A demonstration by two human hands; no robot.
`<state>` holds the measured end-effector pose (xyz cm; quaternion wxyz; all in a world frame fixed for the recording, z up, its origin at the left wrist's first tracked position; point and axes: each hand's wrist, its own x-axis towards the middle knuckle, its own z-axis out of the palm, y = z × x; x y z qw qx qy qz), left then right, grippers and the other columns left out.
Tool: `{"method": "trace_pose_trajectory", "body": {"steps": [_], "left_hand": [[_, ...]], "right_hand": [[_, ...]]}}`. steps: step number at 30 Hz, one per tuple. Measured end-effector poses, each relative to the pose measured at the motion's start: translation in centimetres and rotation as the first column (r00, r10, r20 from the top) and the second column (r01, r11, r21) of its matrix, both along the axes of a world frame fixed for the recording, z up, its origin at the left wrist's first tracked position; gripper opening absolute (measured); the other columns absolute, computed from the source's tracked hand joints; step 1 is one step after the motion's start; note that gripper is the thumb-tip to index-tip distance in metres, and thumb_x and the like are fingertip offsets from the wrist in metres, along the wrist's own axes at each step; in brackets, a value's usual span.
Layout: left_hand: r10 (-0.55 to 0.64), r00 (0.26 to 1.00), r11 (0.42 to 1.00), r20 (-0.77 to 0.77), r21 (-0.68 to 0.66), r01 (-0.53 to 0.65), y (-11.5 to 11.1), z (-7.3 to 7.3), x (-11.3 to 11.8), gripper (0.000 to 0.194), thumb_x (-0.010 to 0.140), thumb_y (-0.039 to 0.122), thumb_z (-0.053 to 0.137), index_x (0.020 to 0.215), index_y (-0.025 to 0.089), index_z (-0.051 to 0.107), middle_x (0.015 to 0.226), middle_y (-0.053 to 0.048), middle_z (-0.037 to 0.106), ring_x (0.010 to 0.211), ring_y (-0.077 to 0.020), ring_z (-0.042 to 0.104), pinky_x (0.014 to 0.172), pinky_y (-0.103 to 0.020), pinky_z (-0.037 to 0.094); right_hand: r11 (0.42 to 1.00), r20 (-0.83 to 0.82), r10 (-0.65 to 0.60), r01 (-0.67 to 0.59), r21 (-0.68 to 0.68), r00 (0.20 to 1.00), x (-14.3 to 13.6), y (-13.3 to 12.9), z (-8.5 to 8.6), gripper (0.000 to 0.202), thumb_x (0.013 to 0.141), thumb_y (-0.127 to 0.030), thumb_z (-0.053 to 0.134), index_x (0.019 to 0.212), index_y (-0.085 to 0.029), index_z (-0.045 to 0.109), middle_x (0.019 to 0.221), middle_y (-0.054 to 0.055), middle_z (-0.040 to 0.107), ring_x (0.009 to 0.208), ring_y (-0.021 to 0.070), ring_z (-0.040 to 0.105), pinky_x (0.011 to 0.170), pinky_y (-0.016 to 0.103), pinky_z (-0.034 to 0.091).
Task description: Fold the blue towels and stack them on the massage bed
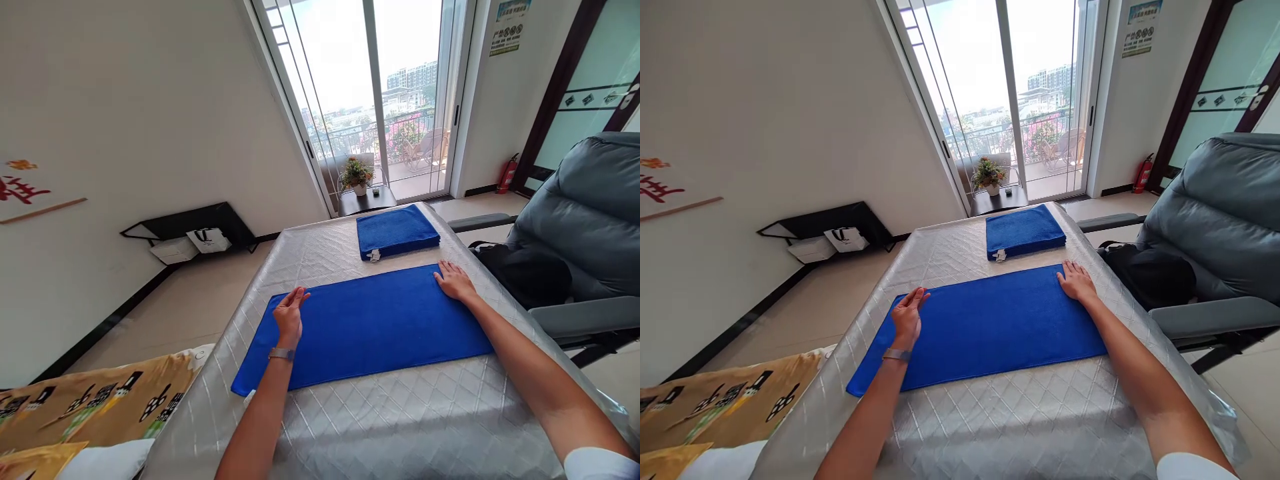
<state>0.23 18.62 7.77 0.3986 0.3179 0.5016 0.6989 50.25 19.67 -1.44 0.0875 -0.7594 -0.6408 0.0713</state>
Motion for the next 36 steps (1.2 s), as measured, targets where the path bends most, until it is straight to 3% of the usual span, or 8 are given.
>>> {"method": "trace_pose_trajectory", "body": {"steps": [5,9,17,21,24,27,29,36], "left_hand": [[-0.433,0.771,0.883,0.468,0.049,0.467,-4.1,3.5,10.1,0.025,0.1,0.027,0.058,0.112,0.01,0.074,0.12,-0.013,0.076,0.116,-0.0222,0.071,0.109,-0.037,0.053],[-0.61,0.567,0.74,0.554,0.142,0.657,-6.6,5.5,14.5,0.034,0.102,0.022,0.046,0.124,0.011,0.07,0.135,-0.014,0.069,0.132,-0.0243,0.061,0.114,-0.04,0.05],[-0.722,0.621,0.661,0.304,0.038,0.75,-9.0,3.4,19.0,0.037,0.084,0.025,0.081,0.119,0.016,0.074,0.111,-0.01,0.079,0.092,-0.0163,0.077,0.094,-0.028,0.058],[-0.805,0.552,0.588,-0.219,-0.161,0.793,-9.4,1.9,22.1,0.043,0.091,0.057,0.069,0.095,0.015,0.078,0.073,-0.005,0.076,0.055,-0.0134,0.068,0.061,-0.025,0.054],[-0.658,0.101,0.525,-0.746,-0.358,0.772,-9.6,1.3,25.3,0.038,0.098,0.052,0.061,0.089,0.019,0.077,0.072,-0.004,0.075,0.066,-0.0183,0.071,0.063,-0.027,0.049],[-0.348,-0.302,0.519,-0.887,-0.451,0.726,-10.5,-0.3,29.2,0.028,0.098,0.046,0.063,0.097,0.021,0.076,0.083,-0.006,0.077,0.079,-0.0236,0.074,0.065,-0.029,0.047],[-0.227,-0.363,0.502,-0.903,-0.429,0.751,-11.6,-1.9,31.9,0.034,0.098,0.051,0.061,0.102,0.02,0.073,0.09,-0.008,0.077,0.082,-0.025,0.073,0.063,-0.031,0.047],[-0.065,-0.258,0.541,-0.964,-0.251,0.803,-13.8,-5.7,35.4,0.047,0.098,0.061,0.054,0.105,0.017,0.067,0.09,-0.009,0.07,0.083,-0.024,0.069,0.068,-0.035,0.047]], "right_hand": [[1.0,-0.017,-0.001,0.002,0.03,1.0,0.1,0.0,-0.3,0.068,0.105,-0.049,0.023,0.163,-0.015,0.03,0.17,0.008,0.026,0.158,0.0231,0.019,0.129,0.042,0.012],[1.0,-0.025,-0.002,0.002,0.023,1.0,0.0,0.0,0.0,0.068,0.105,-0.049,0.024,0.163,-0.013,0.03,0.17,0.01,0.026,0.158,0.0234,0.019,0.129,0.042,0.012],[1.0,-0.004,0.002,-0.002,0.013,1.0,-0.2,-0.2,0.3,0.071,0.105,-0.049,0.02,0.163,-0.01,0.028,0.17,0.009,0.025,0.157,0.0234,0.019,0.129,0.041,0.012],[1.0,0.01,0.002,-0.002,0.006,1.0,-0.2,-0.1,0.2,0.071,0.104,-0.049,0.019,0.164,-0.01,0.027,0.17,0.008,0.025,0.157,0.0231,0.019,0.128,0.041,0.013],[1.0,0.011,-0.016,0.016,-0.026,1.0,-0.3,0.2,0.3,0.072,0.104,-0.049,0.019,0.164,-0.011,0.024,0.171,0.009,0.023,0.158,0.0237,0.018,0.128,0.042,0.013],[0.998,0.019,-0.026,0.027,-0.06,0.999,-0.4,0.5,0.5,0.072,0.104,-0.049,0.018,0.165,-0.011,0.021,0.172,0.008,0.02,0.158,0.0243,0.015,0.129,0.043,0.011],[0.997,0.025,-0.023,0.025,-0.078,0.999,-0.4,0.6,0.5,0.072,0.104,-0.049,0.017,0.166,-0.011,0.019,0.172,0.008,0.018,0.159,0.0239,0.014,0.129,0.043,0.01],[0.999,-0.092,-0.036,0.032,-0.04,0.995,1.1,1.1,0.6,0.063,0.106,-0.046,0.023,0.162,-0.02,0.032,0.17,0.004,0.028,0.156,0.0231,0.023,0.127,0.044,0.018]]}}
